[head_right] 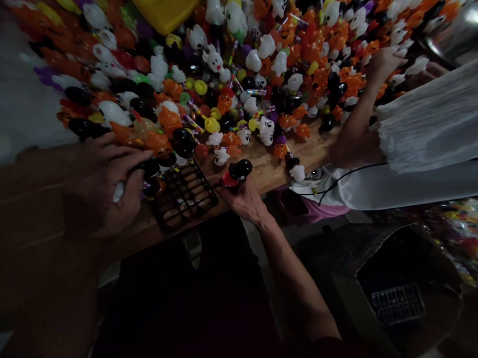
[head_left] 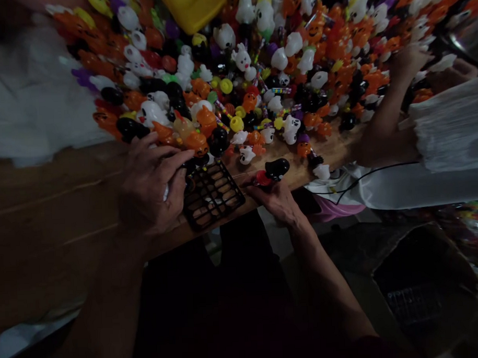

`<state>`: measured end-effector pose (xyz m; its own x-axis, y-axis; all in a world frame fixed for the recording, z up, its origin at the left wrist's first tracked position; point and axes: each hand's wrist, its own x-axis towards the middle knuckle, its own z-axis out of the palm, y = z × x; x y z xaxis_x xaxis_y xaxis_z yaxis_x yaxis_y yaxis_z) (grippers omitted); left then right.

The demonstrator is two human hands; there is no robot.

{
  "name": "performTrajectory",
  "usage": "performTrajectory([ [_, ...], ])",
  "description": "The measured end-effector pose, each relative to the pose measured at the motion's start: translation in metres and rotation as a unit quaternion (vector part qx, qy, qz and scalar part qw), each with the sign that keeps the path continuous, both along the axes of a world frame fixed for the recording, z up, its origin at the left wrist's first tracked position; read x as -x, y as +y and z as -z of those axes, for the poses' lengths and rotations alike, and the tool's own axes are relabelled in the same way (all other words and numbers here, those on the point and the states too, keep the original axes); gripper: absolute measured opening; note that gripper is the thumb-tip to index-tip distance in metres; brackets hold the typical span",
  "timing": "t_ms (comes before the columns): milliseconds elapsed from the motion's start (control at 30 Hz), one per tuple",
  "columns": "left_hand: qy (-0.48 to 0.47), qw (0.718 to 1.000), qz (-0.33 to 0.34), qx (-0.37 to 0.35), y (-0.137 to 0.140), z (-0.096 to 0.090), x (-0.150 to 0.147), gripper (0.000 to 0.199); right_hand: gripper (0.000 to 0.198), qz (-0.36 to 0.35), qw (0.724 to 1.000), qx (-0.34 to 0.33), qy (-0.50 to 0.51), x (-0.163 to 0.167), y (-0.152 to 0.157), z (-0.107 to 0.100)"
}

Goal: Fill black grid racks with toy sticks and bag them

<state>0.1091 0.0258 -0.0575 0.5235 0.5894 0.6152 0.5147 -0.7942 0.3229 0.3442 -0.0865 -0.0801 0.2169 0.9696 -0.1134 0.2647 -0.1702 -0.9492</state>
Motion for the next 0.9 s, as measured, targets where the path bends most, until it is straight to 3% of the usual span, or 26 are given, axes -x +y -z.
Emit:
performTrajectory([
  [200, 0.007, 1.0, 0.0, -0.03, 0.001, 0.003, 0.0, 0.03, 0.025, -0.015, 1.0, -0.012, 0.008, 0.005, 0.004, 0.0],
  [367, 0.027, 0.998, -0.02, 0.06, -0.001, -0.003, 0.002, 0.034, 0.033, -0.04, 0.998, -0.015, 0.052, 0.013, 0.009, 0.004],
  [467, 0.034, 0.995, -0.014, 0.089, -0.002, -0.006, 0.003, 0.035, 0.033, -0.024, 0.996, -0.01, 0.085, 0.015, 0.009, 0.007],
  [633, 0.03, 0.997, -0.002, 0.068, -0.002, -0.004, 0.004, 0.035, 0.038, 0.023, 0.994, 0.007, 0.109, 0.012, 0.004, 0.012],
  [800, 0.002, 1.0, 0.017, -0.004, -0.001, 0.003, 0.002, 0.037, 0.037, 0.035, 0.999, 0.005, 0.038, 0.007, 0.002, 0.015],
  [900, 0.003, 0.999, 0.027, -0.032, 0.0, 0.004, 0.001, 0.041, 0.026, 0.033, 0.998, 0.005, -0.061, 0.005, 0.002, 0.015],
])
